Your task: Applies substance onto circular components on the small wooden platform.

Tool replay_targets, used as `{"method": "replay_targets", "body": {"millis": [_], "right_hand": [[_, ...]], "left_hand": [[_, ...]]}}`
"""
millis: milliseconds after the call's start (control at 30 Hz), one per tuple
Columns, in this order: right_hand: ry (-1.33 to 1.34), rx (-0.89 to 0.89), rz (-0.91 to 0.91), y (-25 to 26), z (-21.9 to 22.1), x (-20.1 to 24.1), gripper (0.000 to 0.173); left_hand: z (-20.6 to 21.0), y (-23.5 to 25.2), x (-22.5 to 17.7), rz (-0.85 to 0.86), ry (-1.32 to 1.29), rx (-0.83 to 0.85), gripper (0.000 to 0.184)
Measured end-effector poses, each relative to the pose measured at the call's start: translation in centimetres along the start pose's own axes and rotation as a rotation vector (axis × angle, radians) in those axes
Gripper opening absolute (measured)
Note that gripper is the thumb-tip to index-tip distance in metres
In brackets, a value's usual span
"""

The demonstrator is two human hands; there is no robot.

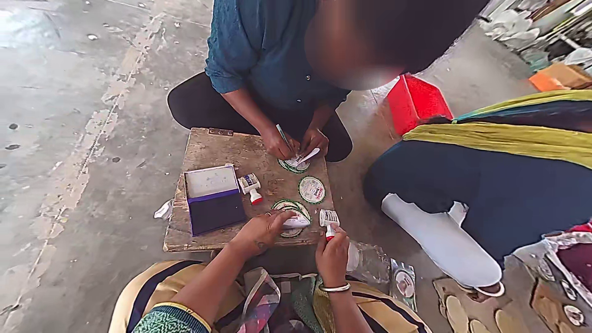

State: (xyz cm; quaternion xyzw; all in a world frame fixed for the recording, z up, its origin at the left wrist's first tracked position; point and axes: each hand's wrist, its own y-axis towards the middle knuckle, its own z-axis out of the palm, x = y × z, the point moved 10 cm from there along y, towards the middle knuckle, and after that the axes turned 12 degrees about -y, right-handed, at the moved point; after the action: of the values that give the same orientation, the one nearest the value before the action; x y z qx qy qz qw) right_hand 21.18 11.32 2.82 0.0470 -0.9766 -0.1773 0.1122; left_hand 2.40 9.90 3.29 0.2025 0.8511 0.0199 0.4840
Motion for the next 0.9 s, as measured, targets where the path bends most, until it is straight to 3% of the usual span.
{"method": "replay_targets", "body": {"millis": [100, 200, 300, 400, 467, 500, 567, 633, 667, 767, 900], "right_hand": [[0.014, 0.019, 0.003, 0.2, -0.2, -0.2, 0.039], [0.047, 0.022, -0.008, 0.3, -0.1, -0.6, 0.039], [0.060, 0.017, 0.016, 0.5, -0.8, -0.9, 0.038], [0.104, -0.016, 0.004, 2.2, -3.9, 1.3, 0.037], [0.200, 0.014, -0.132, 3.8, -5.4, 5.8, 0.032], [0.236, 0.097, -0.214, 4.6, -5.2, 8.8, 0.030], [0.215, 0.437, -0.313, 5.5, -2.4, 15.1, 0.035], [0.036, 0.756, -0.321, 5.4, 1.9, 19.2, 0.049], [-0.034, 0.833, -0.313, 5.4, 3.8, 20.2, 0.050], [-0.044, 0.860, -0.275, 6.7, 5.5, 20.8, 0.044], [0.144, 0.622, -0.253, 10.2, 1.6, 20.1, 0.032]], "left_hand": [[0.5, 0.1, 0.7, -0.073, -0.046, 0.102, 0.069], [1.5, 0.2, 1.1, -0.138, -0.026, 0.252, 0.079], [1.7, 0.0, 0.9, -0.133, -0.069, 0.223, 0.093], [0.8, 0.0, 0.9, -0.099, -0.130, 0.061, 0.077], [1.1, -0.1, 1.1, -0.147, -0.140, 0.067, 0.061], [1.3, -0.2, 1.1, -0.166, -0.122, 0.092, 0.055], [1.6, -0.6, 1.0, -0.192, -0.079, 0.132, 0.048], [1.3, -1.1, 0.9, -0.186, -0.078, 0.065, 0.038], [1.3, -1.3, 1.3, -0.214, -0.104, 0.050, 0.036], [1.2, -0.9, 1.8, -0.286, -0.132, 0.082, 0.043], [1.4, 0.1, 1.0, -0.257, -0.119, 0.179, 0.040]]}}
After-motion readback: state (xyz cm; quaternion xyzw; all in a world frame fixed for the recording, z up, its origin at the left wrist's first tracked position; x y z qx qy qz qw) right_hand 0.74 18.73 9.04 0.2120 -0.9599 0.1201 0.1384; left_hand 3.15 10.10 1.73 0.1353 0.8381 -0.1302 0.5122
